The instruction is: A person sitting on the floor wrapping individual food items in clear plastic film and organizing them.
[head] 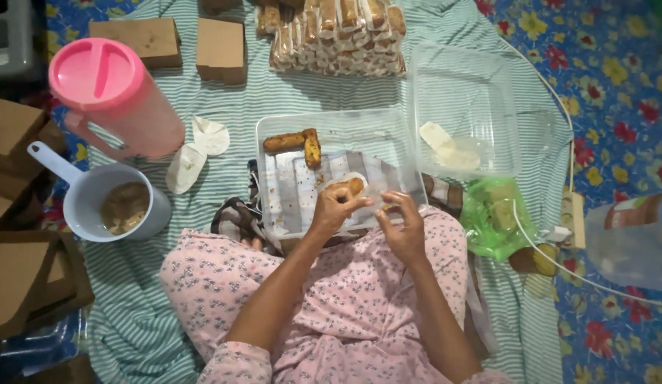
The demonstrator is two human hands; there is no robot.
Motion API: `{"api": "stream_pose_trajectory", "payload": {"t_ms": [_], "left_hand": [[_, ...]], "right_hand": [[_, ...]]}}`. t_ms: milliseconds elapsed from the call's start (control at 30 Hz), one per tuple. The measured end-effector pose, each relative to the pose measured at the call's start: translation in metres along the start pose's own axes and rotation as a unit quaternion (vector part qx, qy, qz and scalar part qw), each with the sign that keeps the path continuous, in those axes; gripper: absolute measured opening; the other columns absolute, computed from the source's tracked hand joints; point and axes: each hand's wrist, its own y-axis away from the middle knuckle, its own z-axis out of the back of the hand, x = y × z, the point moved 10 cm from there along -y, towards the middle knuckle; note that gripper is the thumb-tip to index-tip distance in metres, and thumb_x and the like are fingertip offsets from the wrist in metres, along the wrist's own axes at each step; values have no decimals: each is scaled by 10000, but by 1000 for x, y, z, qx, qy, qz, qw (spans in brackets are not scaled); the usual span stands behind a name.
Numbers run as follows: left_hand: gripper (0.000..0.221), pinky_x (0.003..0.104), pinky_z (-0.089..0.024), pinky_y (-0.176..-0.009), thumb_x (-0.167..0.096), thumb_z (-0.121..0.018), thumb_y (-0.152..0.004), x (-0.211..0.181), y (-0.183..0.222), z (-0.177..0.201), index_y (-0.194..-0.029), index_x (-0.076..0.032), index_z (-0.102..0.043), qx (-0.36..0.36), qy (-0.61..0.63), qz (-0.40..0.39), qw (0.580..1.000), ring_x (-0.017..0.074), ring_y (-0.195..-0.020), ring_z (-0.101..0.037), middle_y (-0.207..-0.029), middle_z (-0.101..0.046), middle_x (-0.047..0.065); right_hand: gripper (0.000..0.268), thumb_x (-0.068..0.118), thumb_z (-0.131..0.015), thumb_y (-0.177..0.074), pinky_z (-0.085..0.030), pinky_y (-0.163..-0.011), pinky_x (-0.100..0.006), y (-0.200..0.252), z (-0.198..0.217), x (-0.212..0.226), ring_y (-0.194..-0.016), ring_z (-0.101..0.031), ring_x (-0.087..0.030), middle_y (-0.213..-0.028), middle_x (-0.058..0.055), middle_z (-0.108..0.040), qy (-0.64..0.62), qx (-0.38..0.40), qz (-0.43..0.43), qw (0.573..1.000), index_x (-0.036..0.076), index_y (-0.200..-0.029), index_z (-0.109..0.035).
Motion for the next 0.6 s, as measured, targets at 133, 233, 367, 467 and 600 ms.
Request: {"api": "stream_pose_trajectory", "payload": {"t_ms": [133,233,367,467,600], "left_hand": [[418,207,-343,-472,-248,-935,-701,-16,3,1,-497,-123,-592,18,21,7,1000,66,-461,-429,-431,-510,-15],[437,210,-317,-454,-291,-956,-680,15,8,-5,-489,-135,-594,35,24,64,997,67,-433,-435,-404,-525,-2],[419,199,-321,-463,-259,-926,-711,6,13,-13,-496,-136,-589,44,28,75,996,48,-453,-430,-411,-531,-13],[413,196,-320,-455,-251,-915,-723,22,17,-16,-498,-139,-586,47,36,94,994,47,-446,-428,-409,-540,-5],[408,177,-346,-453,-269,-916,-756,38,20,-21,-524,-131,-611,68,56,103,991,47,-442,-467,-419,-561,11]], "right_hand": [[368,77,-820,-847,-598,-808,-279,-1,-7,27,-1033,-683,-206,-1157,-67,-655,15,1,25,1000,74,-1201,-720],[316,75,-797,-866,-584,-808,-304,6,-9,30,-1025,-686,-227,-1133,-88,-666,20,1,9,1000,74,-1173,-722],[269,159,-834,-854,-580,-770,-276,16,-18,14,-968,-706,-189,-1081,-62,-705,4,18,-54,998,77,-1097,-751],[263,156,-869,-821,-579,-742,-253,22,-22,6,-926,-712,-157,-1034,-56,-724,-25,17,-85,996,74,-1048,-766],[226,49,-869,-793,-605,-740,-292,27,-29,-1,-909,-732,-188,-979,-97,-732,-119,15,-120,986,18,-992,-768]]}}
